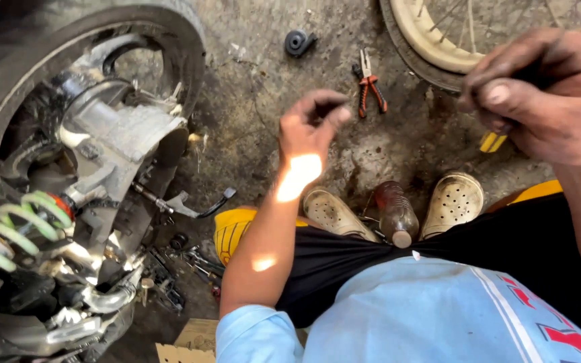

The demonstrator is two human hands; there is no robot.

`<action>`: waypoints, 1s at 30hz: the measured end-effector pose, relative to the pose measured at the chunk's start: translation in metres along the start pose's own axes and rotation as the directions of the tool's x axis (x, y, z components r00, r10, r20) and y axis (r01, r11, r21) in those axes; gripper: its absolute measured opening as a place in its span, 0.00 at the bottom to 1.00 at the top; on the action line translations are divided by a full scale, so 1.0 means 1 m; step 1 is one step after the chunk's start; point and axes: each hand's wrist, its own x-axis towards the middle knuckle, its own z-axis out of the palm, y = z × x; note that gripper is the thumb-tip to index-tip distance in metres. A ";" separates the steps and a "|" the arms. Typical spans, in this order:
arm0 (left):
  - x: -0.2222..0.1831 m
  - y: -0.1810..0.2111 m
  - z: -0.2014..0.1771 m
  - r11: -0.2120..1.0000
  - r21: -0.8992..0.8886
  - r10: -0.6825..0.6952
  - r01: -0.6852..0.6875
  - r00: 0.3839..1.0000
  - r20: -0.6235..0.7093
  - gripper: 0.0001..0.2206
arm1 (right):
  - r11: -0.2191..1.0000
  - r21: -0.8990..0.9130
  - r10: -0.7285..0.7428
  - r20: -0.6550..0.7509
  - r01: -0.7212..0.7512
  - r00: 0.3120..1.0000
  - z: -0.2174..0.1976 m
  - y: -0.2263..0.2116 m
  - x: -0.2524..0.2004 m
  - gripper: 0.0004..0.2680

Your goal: Disassembling and inspecting a small motorcycle component using pliers and a screwdriver in a repair shop.

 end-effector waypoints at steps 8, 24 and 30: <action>-0.023 0.018 0.032 0.987 -0.047 0.156 -0.151 0.977 0.144 0.13 | 0.992 -0.125 0.015 0.271 0.020 0.962 0.011 0.026 0.007 0.06; -0.035 0.037 0.034 0.985 0.018 0.167 -0.173 0.966 0.196 0.06 | 0.748 -0.610 -0.073 0.313 0.259 0.947 0.028 0.027 -0.017 0.08; -0.040 0.037 0.031 0.973 0.027 0.220 -0.230 0.954 0.204 0.06 | 0.748 -0.637 -0.027 0.252 0.186 0.967 0.026 0.032 -0.024 0.11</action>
